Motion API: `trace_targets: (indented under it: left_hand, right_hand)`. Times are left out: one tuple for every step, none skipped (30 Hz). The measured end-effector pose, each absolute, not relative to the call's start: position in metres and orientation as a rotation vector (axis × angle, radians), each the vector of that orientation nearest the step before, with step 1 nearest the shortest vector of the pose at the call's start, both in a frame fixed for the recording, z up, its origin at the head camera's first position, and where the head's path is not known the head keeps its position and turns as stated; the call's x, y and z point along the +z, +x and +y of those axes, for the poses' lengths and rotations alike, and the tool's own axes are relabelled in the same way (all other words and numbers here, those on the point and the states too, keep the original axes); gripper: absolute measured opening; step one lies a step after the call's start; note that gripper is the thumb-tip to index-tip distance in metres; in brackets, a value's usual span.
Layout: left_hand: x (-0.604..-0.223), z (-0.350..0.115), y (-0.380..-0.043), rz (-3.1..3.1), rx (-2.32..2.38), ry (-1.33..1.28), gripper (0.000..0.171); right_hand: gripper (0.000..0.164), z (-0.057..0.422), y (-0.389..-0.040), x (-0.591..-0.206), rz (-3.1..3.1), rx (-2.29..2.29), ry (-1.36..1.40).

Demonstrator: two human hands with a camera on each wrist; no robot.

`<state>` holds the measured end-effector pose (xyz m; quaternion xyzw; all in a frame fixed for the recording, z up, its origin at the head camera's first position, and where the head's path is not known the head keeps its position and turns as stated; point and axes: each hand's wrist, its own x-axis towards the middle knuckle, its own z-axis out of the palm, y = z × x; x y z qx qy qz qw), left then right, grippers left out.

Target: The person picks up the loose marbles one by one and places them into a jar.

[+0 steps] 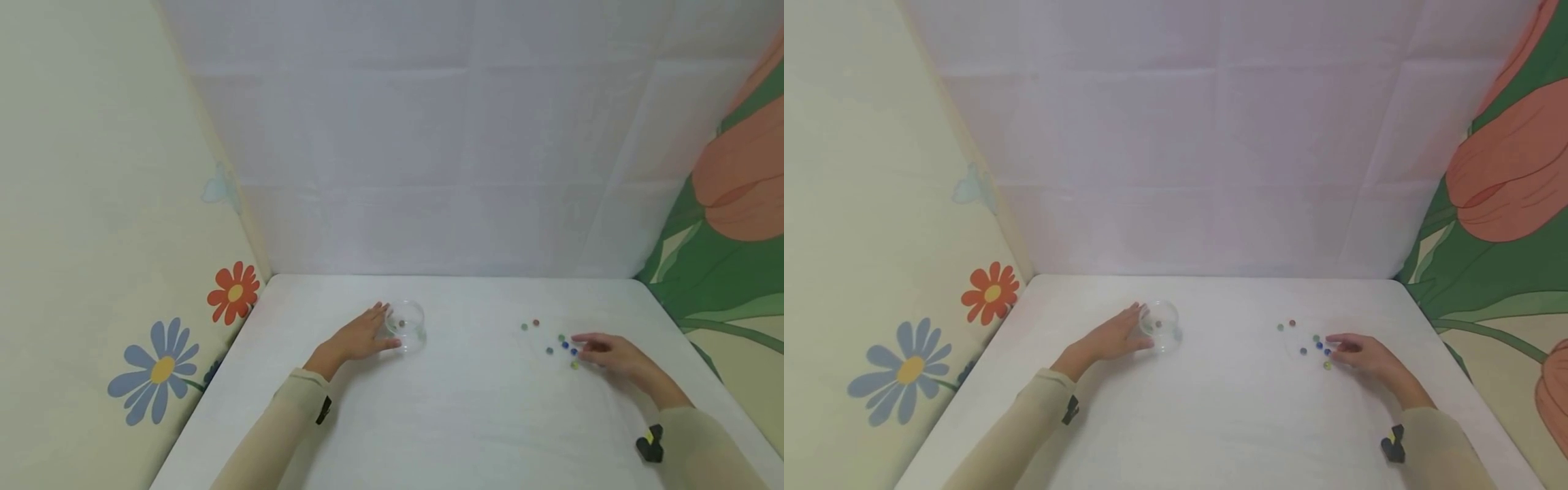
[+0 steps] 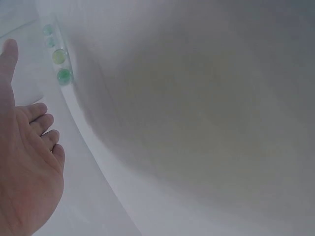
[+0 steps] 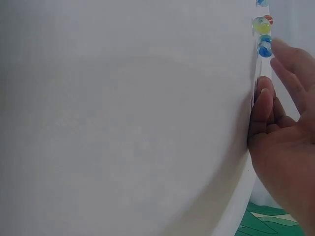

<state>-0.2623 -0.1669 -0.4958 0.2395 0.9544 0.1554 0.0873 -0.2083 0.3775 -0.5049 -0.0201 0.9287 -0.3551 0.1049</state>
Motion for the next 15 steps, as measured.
trace_targets:
  left_hand:
    - [-0.4963, -0.1668, -0.2627, 2.845, 0.461, 0.717, 0.098]
    - [-0.4970, -0.1669, -0.2633, 2.847, 0.456, 0.721, 0.099]
    - [-0.4974, -0.1668, -0.2636, 2.848, 0.457, 0.724, 0.099]
    - [-0.4981, -0.1668, -0.2641, 2.851, 0.457, 0.727, 0.099]
    - [-0.4987, -0.1668, -0.2646, 2.852, 0.458, 0.730, 0.099]
    - [-0.4991, -0.1668, -0.2649, 2.852, 0.463, 0.732, 0.099]
    - [-0.4995, -0.1669, -0.2653, 2.851, 0.462, 0.731, 0.099]
    - [-0.4998, -0.1669, -0.2654, 2.849, 0.467, 0.731, 0.099]
    - [-0.4999, -0.1669, -0.2655, 2.849, 0.469, 0.728, 0.099]
    - [-0.5002, -0.1670, -0.2657, 2.847, 0.467, 0.726, 0.099]
    - [-0.5004, -0.1670, -0.2659, 2.846, 0.466, 0.722, 0.099]
    - [-0.5007, -0.1671, -0.2659, 2.846, 0.463, 0.720, 0.099]
    - [-0.5009, -0.1671, -0.2659, 2.846, 0.456, 0.717, 0.100]
    - [-0.5011, -0.1672, -0.2658, 2.847, 0.456, 0.716, 0.099]
    - [-0.5013, -0.1671, -0.2658, 2.847, 0.451, 0.713, 0.100]
  right_hand:
    - [0.055, 0.3775, -0.2088, -0.5056, 2.742, -1.037, -0.060]
    - [0.055, 0.3776, -0.2092, -0.5062, 2.744, -1.030, -0.062]
    - [0.054, 0.3777, -0.2098, -0.5071, 2.747, -1.016, -0.055]
    - [0.054, 0.3777, -0.2105, -0.5079, 2.751, -1.004, -0.049]
    - [0.053, 0.3778, -0.2109, -0.5085, 2.757, -0.993, -0.049]
    - [0.052, 0.3777, -0.2111, -0.5087, 2.759, -0.986, -0.050]
    - [0.052, 0.3775, -0.2115, -0.5092, 2.763, -0.976, -0.047]
    - [0.051, 0.3773, -0.2117, -0.5092, 2.767, -0.967, -0.049]
    - [0.051, 0.3771, -0.2119, -0.5090, 2.771, -0.959, -0.050]
    - [0.050, 0.3765, -0.2119, -0.5084, 2.773, -0.956, -0.052]
    - [0.049, 0.3760, -0.2119, -0.5081, 2.775, -0.953, -0.045]
    - [0.049, 0.3757, -0.2120, -0.5077, 2.773, -0.951, -0.046]
    - [0.049, 0.3754, -0.2122, -0.5075, 2.775, -0.947, -0.046]
    - [0.048, 0.3751, -0.2123, -0.5074, 2.774, -0.945, -0.042]
    - [0.047, 0.3747, -0.2124, -0.5074, 2.775, -0.946, -0.032]
